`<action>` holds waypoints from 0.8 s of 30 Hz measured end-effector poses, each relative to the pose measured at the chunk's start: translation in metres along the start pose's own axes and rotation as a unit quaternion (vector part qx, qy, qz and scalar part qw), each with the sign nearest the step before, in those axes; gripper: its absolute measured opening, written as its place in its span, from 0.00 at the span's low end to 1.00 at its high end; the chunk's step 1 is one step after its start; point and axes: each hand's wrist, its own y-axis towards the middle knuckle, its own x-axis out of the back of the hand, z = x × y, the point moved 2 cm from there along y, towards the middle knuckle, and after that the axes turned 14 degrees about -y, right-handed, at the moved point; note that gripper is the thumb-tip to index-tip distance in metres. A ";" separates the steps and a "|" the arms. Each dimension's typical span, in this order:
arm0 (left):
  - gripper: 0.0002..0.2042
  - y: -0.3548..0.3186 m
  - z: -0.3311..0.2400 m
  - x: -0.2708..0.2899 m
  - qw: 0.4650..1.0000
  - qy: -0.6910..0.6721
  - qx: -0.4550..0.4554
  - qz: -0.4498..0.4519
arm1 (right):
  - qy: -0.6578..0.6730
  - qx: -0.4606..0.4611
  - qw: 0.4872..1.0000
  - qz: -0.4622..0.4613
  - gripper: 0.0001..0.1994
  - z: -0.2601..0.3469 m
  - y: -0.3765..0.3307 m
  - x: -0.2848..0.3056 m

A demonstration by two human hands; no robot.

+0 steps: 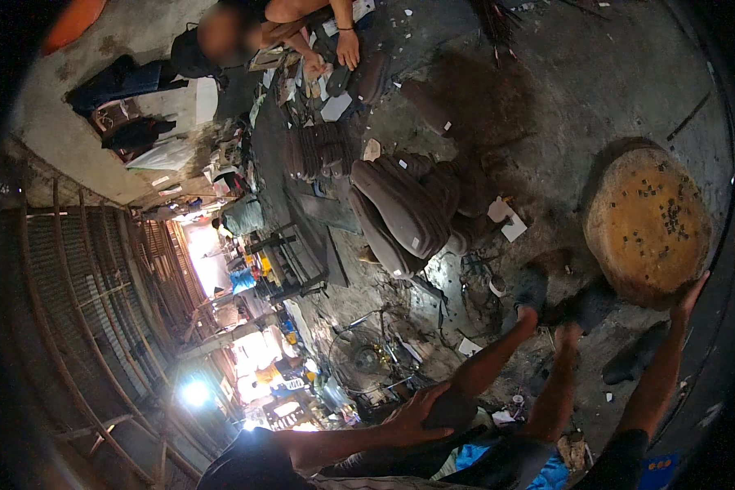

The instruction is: The person uses a small pointed tool to poke holes in the sole of a white slipper, then uses a wooden mallet to hammer the sole of several dark-colored slippers on a wooden block. The person handles slippers one at a time and places them aside after each step.

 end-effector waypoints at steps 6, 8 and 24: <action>0.54 -0.001 0.010 -0.010 0.999 0.007 -0.035 -0.016 | -0.005 0.027 0.995 0.094 0.49 0.018 -0.052 0.004; 0.54 -0.002 0.015 -0.016 1.000 0.006 -0.012 -0.005 | -0.005 0.051 0.992 0.116 0.49 0.048 -0.085 -0.014; 0.55 0.004 0.068 -0.037 0.998 -0.056 -0.022 -0.010 | -0.230 0.340 0.912 0.005 0.45 0.242 -0.287 -0.175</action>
